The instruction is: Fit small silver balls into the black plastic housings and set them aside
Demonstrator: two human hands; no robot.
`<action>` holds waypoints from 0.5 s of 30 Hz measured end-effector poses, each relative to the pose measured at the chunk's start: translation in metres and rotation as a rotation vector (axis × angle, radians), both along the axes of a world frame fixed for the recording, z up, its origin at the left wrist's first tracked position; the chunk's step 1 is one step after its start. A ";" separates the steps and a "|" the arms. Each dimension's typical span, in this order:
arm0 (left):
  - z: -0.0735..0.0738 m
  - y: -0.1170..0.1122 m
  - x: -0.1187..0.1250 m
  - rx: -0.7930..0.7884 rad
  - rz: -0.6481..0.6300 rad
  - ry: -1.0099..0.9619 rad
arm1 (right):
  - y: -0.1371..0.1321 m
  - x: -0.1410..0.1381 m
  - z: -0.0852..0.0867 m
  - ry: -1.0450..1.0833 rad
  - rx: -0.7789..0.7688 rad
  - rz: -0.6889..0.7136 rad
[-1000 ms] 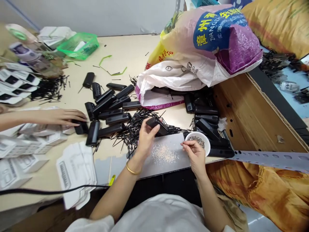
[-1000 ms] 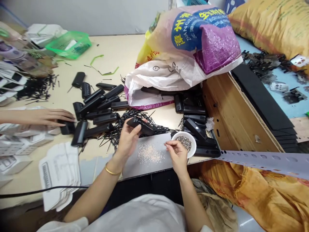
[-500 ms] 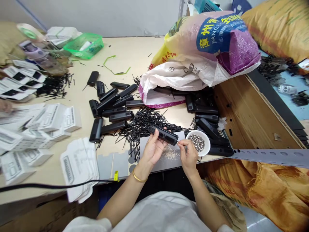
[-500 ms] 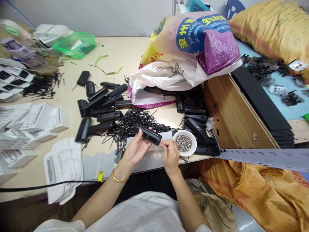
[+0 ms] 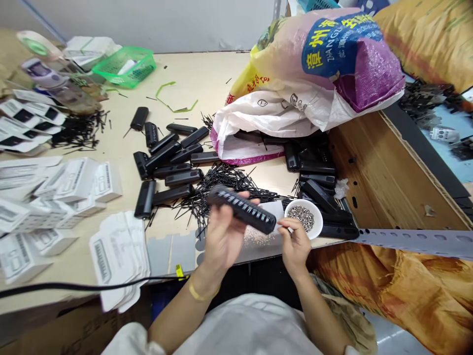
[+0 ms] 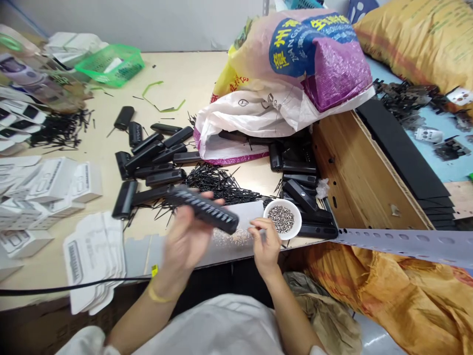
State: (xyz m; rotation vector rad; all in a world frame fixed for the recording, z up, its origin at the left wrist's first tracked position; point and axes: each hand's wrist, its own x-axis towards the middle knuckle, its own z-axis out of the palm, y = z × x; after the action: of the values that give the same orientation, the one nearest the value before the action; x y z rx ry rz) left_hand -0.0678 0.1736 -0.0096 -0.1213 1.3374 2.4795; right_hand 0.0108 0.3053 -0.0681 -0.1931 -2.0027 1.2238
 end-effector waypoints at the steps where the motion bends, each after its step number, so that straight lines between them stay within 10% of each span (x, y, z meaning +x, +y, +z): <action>1: -0.003 -0.004 0.003 -0.142 -0.046 0.195 | 0.010 0.003 0.000 -0.010 0.005 -0.055; 4: -0.024 -0.009 -0.008 -0.579 -0.242 0.568 | 0.044 0.010 -0.010 -0.117 0.145 -0.248; 7: -0.039 -0.016 -0.063 -0.803 -0.050 0.550 | 0.069 0.008 -0.027 -0.399 0.426 -0.125; 11: -0.022 -0.053 -0.163 -1.171 0.334 0.407 | 0.079 0.003 -0.044 -0.628 0.587 -0.071; 15: -0.004 -0.044 -0.206 -1.478 0.383 0.506 | 0.074 -0.001 -0.044 -0.585 0.585 -0.092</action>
State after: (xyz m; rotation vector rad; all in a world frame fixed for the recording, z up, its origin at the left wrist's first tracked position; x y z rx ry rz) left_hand -0.2737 0.1298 -0.0136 -0.0678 3.2861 1.1653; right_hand 0.0101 0.3795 -0.1116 -0.3746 -2.7275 0.5034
